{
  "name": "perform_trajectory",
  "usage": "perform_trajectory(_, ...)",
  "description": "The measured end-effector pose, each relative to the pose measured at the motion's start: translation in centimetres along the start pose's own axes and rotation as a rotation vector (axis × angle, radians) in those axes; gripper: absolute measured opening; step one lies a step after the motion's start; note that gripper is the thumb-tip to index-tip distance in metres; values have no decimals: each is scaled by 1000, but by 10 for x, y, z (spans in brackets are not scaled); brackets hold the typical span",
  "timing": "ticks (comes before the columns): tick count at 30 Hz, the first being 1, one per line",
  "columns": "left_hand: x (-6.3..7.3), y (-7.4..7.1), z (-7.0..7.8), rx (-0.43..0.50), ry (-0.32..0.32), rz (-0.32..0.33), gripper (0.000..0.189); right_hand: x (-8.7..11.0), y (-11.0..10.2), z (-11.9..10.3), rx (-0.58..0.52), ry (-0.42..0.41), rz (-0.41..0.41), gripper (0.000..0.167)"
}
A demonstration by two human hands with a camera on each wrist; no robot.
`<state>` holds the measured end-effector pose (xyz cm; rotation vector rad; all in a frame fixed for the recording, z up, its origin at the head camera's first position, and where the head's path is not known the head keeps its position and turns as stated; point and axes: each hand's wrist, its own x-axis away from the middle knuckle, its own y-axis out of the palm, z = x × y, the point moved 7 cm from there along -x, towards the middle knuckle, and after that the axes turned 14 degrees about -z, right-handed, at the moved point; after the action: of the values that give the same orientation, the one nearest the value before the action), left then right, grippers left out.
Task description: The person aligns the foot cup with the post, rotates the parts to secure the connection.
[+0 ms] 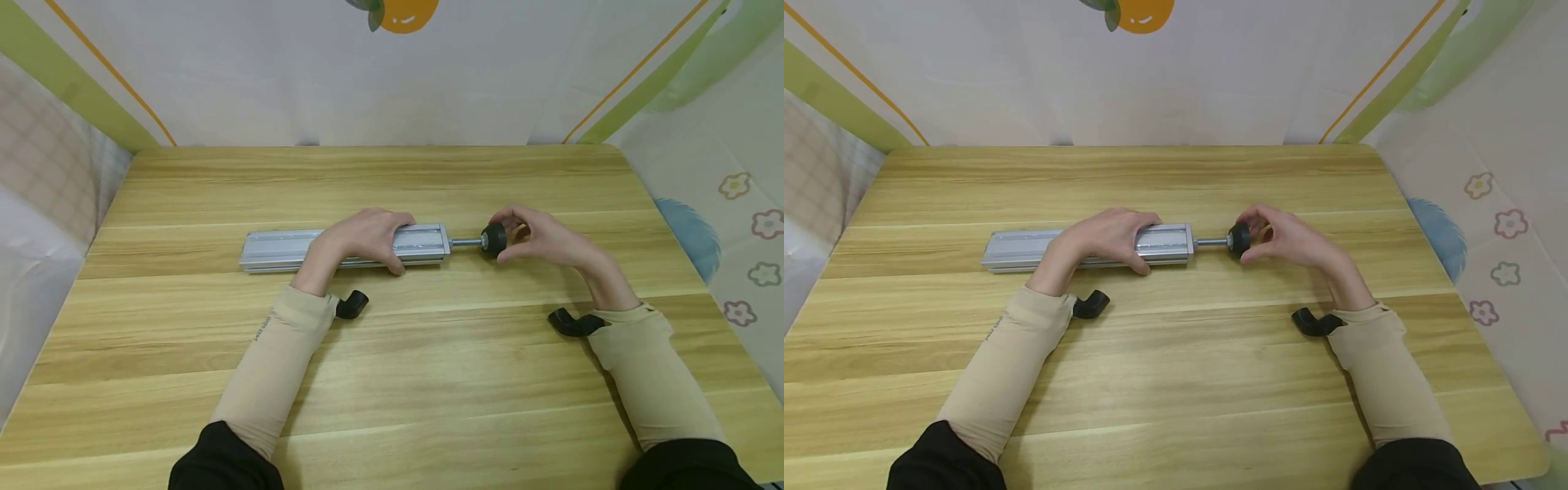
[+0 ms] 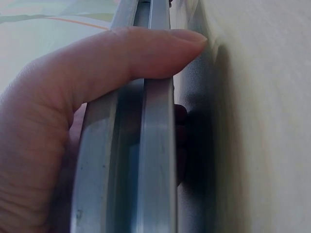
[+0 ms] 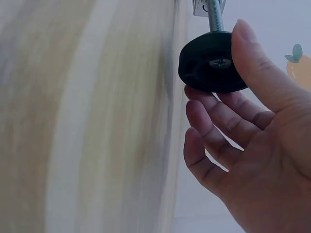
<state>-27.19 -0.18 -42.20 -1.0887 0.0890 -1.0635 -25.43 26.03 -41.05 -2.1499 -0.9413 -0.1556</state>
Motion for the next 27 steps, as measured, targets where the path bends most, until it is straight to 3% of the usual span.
perform_trajectory(17, 0, 0, 0, 6, -5, 0, 72, 5, 4, -3, 13, -3, -87, 51)
perform_trajectory(23, 0, 0, -1, 17, -9, 0, 73, 6, 4, -2, 71, 9, -106, 35)
perform_trajectory(27, 0, -1, -1, 19, -7, 0, 73, 6, 5, 0, 50, 33, -120, 41)
